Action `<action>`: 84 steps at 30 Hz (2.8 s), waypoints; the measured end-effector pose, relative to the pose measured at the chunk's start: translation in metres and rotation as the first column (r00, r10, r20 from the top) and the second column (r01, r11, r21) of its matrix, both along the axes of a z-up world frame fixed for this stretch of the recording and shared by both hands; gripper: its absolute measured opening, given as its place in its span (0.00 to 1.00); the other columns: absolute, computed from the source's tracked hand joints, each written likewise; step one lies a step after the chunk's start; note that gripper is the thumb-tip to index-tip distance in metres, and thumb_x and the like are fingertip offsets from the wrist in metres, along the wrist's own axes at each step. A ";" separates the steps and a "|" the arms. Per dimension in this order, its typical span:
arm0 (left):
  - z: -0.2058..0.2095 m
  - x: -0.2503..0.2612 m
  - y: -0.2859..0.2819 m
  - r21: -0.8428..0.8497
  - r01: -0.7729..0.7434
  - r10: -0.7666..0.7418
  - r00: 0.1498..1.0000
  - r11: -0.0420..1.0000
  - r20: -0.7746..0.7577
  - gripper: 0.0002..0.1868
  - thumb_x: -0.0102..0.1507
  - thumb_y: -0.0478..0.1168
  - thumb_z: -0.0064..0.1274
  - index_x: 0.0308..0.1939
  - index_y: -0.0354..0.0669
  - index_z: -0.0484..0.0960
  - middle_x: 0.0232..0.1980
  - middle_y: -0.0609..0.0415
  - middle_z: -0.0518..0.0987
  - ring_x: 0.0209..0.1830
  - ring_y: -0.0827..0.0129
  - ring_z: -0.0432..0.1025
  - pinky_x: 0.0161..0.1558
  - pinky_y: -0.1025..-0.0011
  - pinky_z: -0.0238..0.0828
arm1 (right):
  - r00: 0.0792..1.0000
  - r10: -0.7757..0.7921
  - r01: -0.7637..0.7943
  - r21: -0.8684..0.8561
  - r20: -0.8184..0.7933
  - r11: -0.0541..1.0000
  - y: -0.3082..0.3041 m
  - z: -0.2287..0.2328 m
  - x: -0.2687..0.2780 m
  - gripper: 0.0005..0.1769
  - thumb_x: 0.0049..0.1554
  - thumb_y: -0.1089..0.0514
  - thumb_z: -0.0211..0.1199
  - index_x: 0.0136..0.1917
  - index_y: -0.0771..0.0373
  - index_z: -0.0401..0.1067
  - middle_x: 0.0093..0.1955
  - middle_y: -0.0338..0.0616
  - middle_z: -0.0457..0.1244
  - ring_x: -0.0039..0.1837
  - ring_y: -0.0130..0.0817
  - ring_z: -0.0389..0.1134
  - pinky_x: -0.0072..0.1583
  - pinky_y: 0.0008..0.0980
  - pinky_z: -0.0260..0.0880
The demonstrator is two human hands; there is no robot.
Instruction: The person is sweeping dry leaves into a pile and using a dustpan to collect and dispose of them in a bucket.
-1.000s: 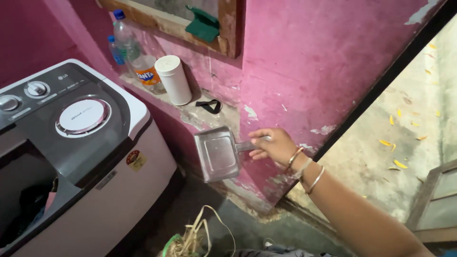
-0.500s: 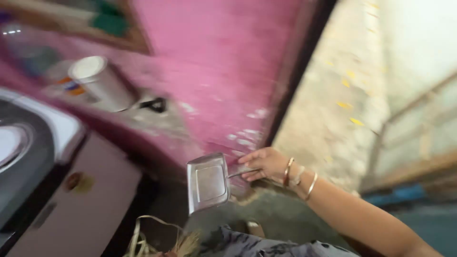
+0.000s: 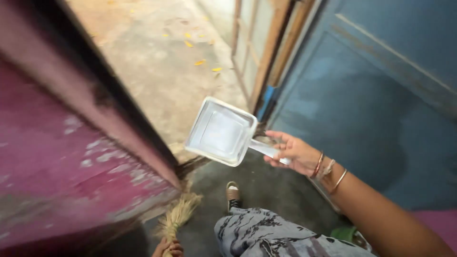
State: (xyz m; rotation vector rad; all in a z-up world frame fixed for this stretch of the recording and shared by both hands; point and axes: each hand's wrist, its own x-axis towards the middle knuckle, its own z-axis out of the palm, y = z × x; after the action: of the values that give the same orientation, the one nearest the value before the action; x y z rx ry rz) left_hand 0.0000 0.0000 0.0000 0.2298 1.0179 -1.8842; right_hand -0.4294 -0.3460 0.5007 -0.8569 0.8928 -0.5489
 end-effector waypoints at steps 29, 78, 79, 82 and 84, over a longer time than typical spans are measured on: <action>0.265 -0.190 -0.420 0.065 0.130 -0.119 0.467 0.989 0.876 0.06 0.63 0.35 0.53 0.38 0.39 0.71 0.27 0.54 0.70 0.18 0.71 0.64 0.18 0.73 0.62 | 0.961 0.223 -0.203 0.128 -0.165 0.971 -0.268 -0.160 -0.030 0.17 0.58 0.56 0.64 0.59 0.61 0.68 0.50 0.41 0.70 0.32 0.16 0.57 0.32 0.18 0.58; -0.078 -0.073 -0.819 0.558 -0.222 -0.591 -0.117 0.799 0.799 0.40 0.61 0.34 0.56 0.68 0.42 0.46 0.37 0.41 0.77 0.30 0.59 0.74 0.30 0.58 0.71 | 0.906 0.200 -0.109 0.251 -0.373 0.962 -0.652 -0.351 0.312 0.24 0.60 0.62 0.60 0.70 0.58 0.65 0.56 0.42 0.69 0.48 0.26 0.70 0.46 0.28 0.75; -0.077 -0.047 -0.840 0.507 -0.152 -0.510 0.024 0.848 0.860 0.33 0.62 0.34 0.55 0.63 0.41 0.50 0.36 0.43 0.76 0.28 0.61 0.72 0.28 0.60 0.70 | 0.904 0.191 -0.097 0.254 -0.381 0.962 -0.657 -0.354 0.307 0.24 0.60 0.62 0.60 0.70 0.58 0.65 0.56 0.42 0.69 0.48 0.26 0.70 0.46 0.28 0.75; -0.083 0.020 -0.893 0.273 -0.020 -0.234 0.459 0.962 0.857 0.14 0.66 0.34 0.52 0.48 0.40 0.62 0.30 0.50 0.72 0.23 0.67 0.68 0.23 0.67 0.66 | 0.889 0.181 -0.139 0.129 -0.420 0.982 -0.677 -0.364 0.297 0.24 0.61 0.63 0.58 0.70 0.61 0.65 0.58 0.44 0.70 0.50 0.28 0.72 0.43 0.27 0.68; -0.101 0.064 -0.903 0.090 -0.005 -0.060 0.707 0.996 0.704 0.06 0.69 0.35 0.49 0.38 0.39 0.69 0.26 0.54 0.70 0.20 0.70 0.65 0.20 0.72 0.64 | 0.892 0.160 -0.081 0.199 -0.423 0.977 -0.684 -0.368 0.292 0.24 0.60 0.63 0.59 0.70 0.59 0.65 0.59 0.43 0.69 0.51 0.26 0.71 0.49 0.28 0.75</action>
State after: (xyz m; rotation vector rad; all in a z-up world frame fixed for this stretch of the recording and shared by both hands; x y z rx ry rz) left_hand 0.0639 -0.9031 -0.1006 0.9524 0.5475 -1.5518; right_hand -0.1373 -1.0301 0.1327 -0.8812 1.2692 -0.1599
